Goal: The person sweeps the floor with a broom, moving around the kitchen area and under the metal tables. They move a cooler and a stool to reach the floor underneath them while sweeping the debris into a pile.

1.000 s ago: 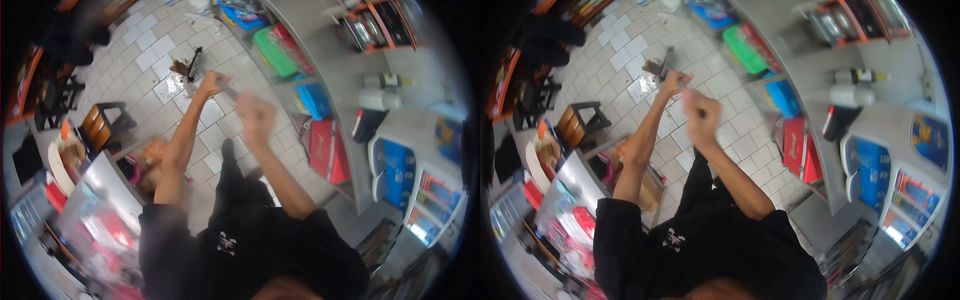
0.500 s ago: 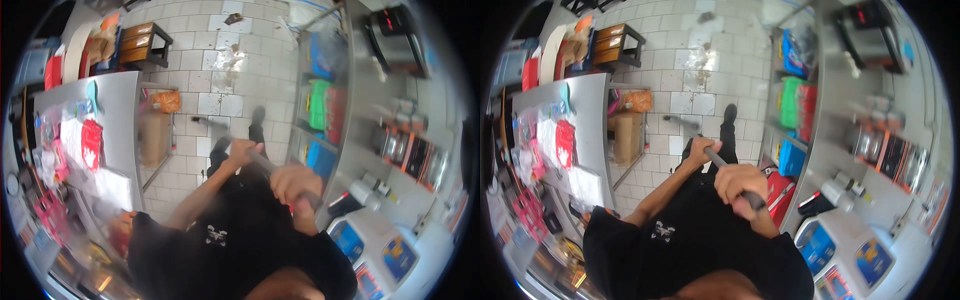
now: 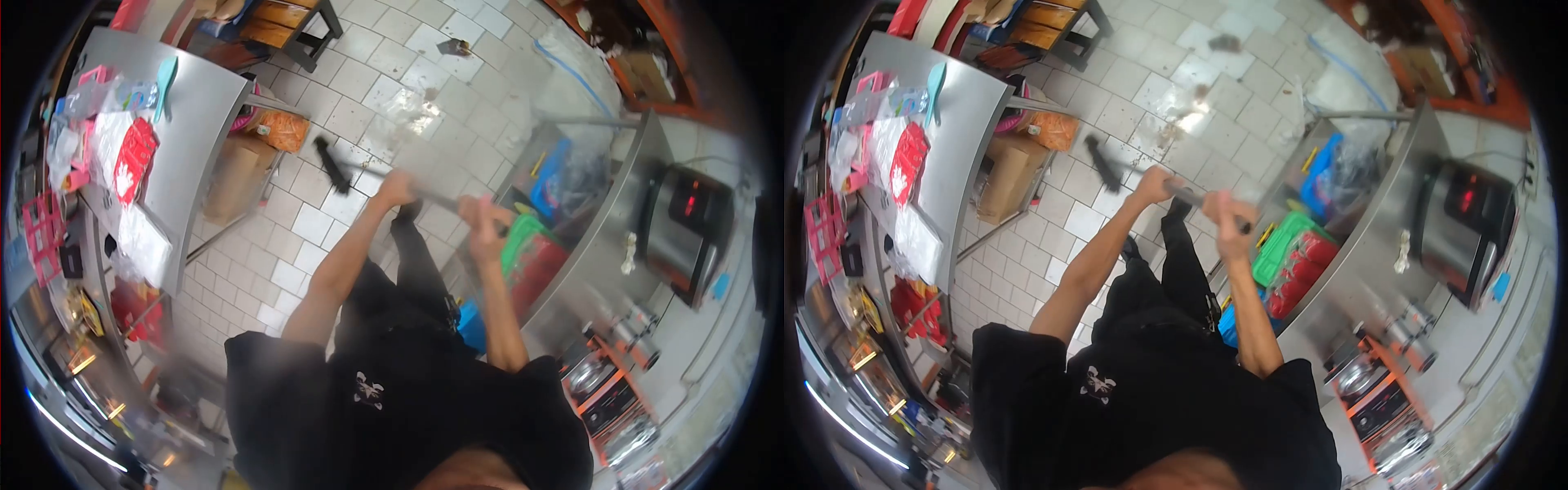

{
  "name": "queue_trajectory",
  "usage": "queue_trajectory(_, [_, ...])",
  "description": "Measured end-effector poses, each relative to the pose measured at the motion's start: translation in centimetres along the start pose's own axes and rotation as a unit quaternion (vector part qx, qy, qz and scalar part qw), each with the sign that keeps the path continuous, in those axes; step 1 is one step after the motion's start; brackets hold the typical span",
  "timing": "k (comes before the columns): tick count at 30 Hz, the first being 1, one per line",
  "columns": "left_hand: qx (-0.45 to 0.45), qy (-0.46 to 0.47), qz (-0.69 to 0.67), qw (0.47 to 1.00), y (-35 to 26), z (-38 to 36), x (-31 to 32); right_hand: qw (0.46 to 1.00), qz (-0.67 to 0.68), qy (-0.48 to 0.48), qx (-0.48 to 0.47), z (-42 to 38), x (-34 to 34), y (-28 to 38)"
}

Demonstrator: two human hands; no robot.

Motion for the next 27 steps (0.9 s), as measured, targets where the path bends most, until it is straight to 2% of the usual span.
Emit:
queue_trajectory(3, [0.081,-0.070,-0.068,0.992,-3.3,7.0,-2.2,0.997,-0.004,0.062,-0.038,4.1,0.1,4.3])
queue_trajectory(5, [0.109,-0.138,-0.061,0.983,-4.1,10.7,-3.4,0.980,-0.077,0.129,-0.127,6.1,1.0,5.9])
queue_trajectory(6, [0.103,-0.146,-0.061,0.982,-5.1,11.4,-4.1,0.979,-0.076,0.139,-0.125,6.6,1.5,6.9])
queue_trajectory(8, [0.148,-0.146,-0.044,0.977,-8.0,12.5,-7.2,0.966,-0.033,0.119,-0.228,7.1,2.5,9.7])
queue_trajectory(10, [0.135,-0.153,-0.056,0.977,-11.1,11.6,-9.1,0.976,0.013,0.086,-0.198,6.5,1.8,13.2])
queue_trajectory(13, [0.091,-0.147,-0.075,0.982,-13.9,8.0,-9.9,0.978,0.056,0.122,-0.159,5.9,1.1,16.7])
queue_trajectory(14, [0.061,-0.138,-0.086,0.985,-14.3,6.7,-9.9,0.978,0.058,0.123,-0.159,6.0,1.3,16.6])
queue_trajectory(16, [0.052,-0.153,-0.104,0.981,-13.3,4.5,-8.5,0.990,0.072,0.000,-0.120,5.7,1.6,15.6])
queue_trajectory(18, [-0.040,-0.115,-0.094,0.988,-12.7,2.7,-7.3,0.986,0.116,-0.019,-0.115,6.3,1.9,13.2])
queue_trajectory(20, [-0.070,-0.116,-0.102,0.986,-9.4,2.1,-3.5,0.977,0.198,-0.058,-0.059,7.1,2.3,10.6])
queue_trajectory(21, [-0.105,-0.113,-0.114,0.982,-7.9,1.9,-0.9,0.977,0.195,-0.058,-0.057,7.4,1.9,8.9])
queue_trajectory(22, [-0.106,-0.111,-0.118,0.981,-7.1,2.0,1.5,0.988,0.151,-0.033,-0.017,7.6,1.3,6.9])
queue_trajectory(23, [-0.094,-0.151,-0.129,0.976,-6.2,2.5,3.2,0.994,0.108,-0.006,0.021,8.1,1.1,5.7])
queue_trajectory(24, [-0.082,-0.192,-0.138,0.968,-5.6,3.4,3.8,0.994,0.107,-0.004,0.020,8.8,1.1,5.9])
queue_trajectory(25, [-0.085,-0.192,-0.141,0.968,-6.0,4.5,3.0,0.995,0.094,0.034,0.002,9.1,1.3,6.5])
queue_trajectory(27, [-0.014,-0.211,-0.114,0.971,-7.3,7.5,1.8,0.992,0.078,0.095,-0.042,9.6,1.1,7.9])
Point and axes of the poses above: each hand's wrist, its own z-axis towards the middle knuckle, its own x-axis out of the palm, y = z × x, the point moved 2 cm from there along z, towards the middle knuckle, and after that the axes turned 6 degrees about z, right-handed, at the moved point
